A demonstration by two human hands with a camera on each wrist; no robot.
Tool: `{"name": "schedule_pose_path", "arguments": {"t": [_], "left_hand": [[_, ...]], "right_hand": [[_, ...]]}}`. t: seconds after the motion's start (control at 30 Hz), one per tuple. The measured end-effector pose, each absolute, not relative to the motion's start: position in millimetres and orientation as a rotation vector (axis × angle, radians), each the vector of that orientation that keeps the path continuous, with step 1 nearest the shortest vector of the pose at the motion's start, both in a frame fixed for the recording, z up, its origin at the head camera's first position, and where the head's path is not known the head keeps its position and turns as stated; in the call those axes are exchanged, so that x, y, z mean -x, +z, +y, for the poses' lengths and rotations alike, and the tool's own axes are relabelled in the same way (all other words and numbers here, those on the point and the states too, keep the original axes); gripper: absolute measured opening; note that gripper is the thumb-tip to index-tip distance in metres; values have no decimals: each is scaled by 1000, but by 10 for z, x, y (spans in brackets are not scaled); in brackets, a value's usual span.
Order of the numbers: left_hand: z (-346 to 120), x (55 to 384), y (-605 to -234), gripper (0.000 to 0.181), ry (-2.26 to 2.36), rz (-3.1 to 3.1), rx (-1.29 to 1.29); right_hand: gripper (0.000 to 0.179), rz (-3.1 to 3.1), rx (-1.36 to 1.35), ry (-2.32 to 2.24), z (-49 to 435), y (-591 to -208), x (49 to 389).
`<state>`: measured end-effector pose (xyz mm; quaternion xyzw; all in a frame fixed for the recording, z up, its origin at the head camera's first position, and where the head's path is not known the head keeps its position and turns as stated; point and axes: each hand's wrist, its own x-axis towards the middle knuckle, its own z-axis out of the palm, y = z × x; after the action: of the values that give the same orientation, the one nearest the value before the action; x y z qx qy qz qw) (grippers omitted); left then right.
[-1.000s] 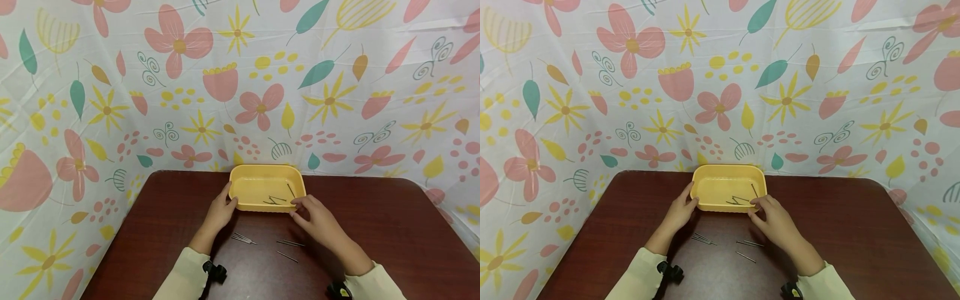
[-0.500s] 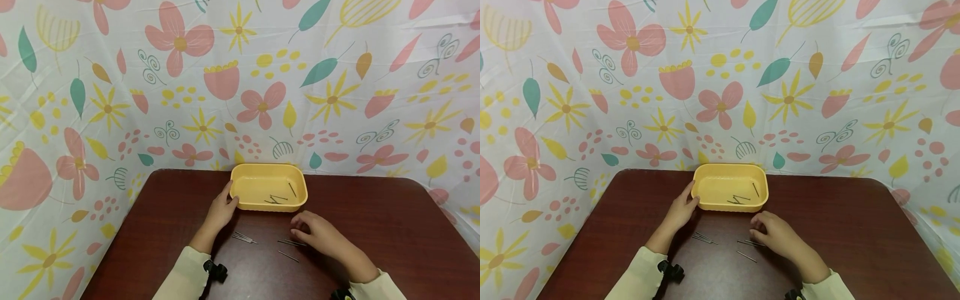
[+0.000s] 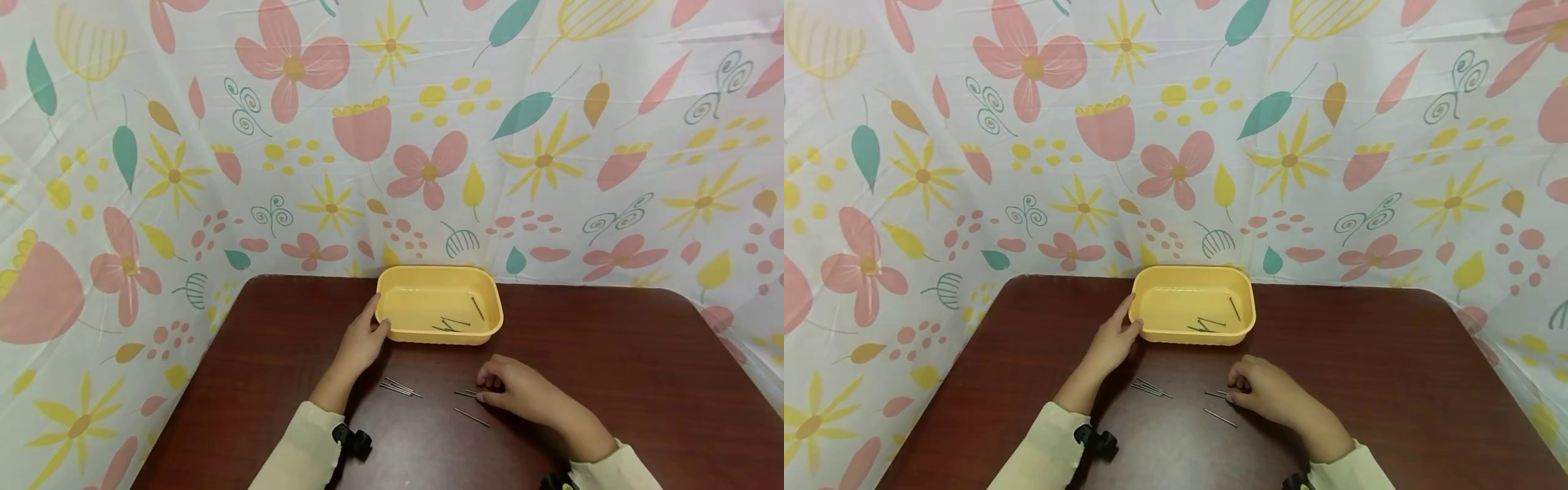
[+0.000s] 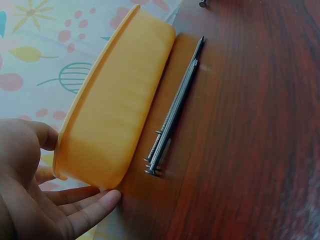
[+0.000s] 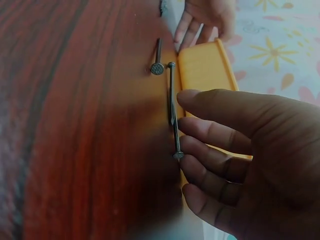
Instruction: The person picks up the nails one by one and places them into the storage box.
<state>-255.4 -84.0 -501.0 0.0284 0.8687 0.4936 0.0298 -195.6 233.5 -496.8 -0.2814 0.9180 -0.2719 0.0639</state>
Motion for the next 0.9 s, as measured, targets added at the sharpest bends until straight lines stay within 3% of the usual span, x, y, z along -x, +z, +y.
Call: {"name": "schedule_pose_path", "arguments": {"t": [0.9], "left_hand": [[-830,2554,-5018,64,1522,2691,-82]], "right_hand": [[16,2800,812,-800,2316,-5010,1922]]}}
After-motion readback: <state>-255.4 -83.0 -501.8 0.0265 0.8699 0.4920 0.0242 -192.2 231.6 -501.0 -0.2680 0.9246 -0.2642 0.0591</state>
